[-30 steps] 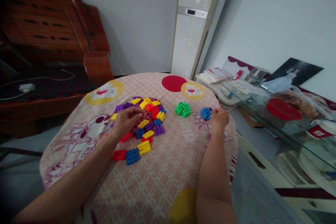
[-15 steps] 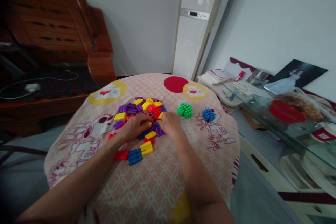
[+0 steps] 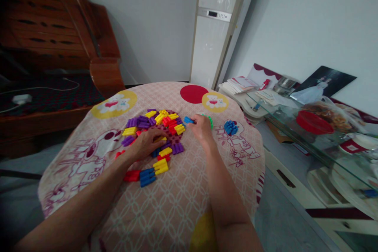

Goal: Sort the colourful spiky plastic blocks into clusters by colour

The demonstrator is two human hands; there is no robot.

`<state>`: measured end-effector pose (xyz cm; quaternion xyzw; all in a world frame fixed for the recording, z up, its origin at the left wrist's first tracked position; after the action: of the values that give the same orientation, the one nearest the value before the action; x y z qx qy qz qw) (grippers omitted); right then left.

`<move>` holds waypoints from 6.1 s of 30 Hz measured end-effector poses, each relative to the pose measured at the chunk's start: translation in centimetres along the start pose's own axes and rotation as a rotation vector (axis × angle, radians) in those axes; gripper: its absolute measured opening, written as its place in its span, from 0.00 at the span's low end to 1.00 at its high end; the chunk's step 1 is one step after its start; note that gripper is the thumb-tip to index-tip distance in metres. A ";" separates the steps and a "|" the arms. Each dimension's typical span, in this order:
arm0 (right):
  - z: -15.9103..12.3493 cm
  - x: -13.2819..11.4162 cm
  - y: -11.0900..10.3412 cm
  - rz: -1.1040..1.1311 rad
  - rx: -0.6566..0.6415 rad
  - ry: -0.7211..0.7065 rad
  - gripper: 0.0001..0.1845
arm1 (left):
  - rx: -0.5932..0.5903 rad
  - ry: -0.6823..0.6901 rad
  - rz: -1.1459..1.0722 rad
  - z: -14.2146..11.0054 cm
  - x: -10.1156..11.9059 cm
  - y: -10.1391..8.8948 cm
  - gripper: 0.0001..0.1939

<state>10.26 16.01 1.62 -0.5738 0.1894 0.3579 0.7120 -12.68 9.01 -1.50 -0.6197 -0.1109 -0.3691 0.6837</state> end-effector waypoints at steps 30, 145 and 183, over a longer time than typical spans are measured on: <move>0.5 15.4 -9.7 -0.398 0.617 0.348 0.14 | 0.002 -0.001 0.016 -0.1 0.0 0.2 0.13; -0.6 11.3 -11.9 -0.284 0.655 0.299 0.19 | 0.456 -0.258 -0.632 0.2 -0.9 -0.6 0.21; -6.8 -8.2 6.9 -0.498 -0.594 -0.460 0.10 | 0.643 -0.227 -0.411 -0.1 -3.8 -2.0 0.19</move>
<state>0.72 7.73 0.66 -0.6869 -0.2285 0.3324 0.6045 -16.66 10.41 -2.31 -0.3756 -0.4173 -0.3741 0.7381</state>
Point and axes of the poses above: each hand's wrist, its own z-axis towards the middle knuckle, its own y-axis out of the palm, x = y × z, the point moved 1 cm from there along z, towards the middle knuckle, and after that the axes turned 3 degrees about y, right-handed, at the moved point
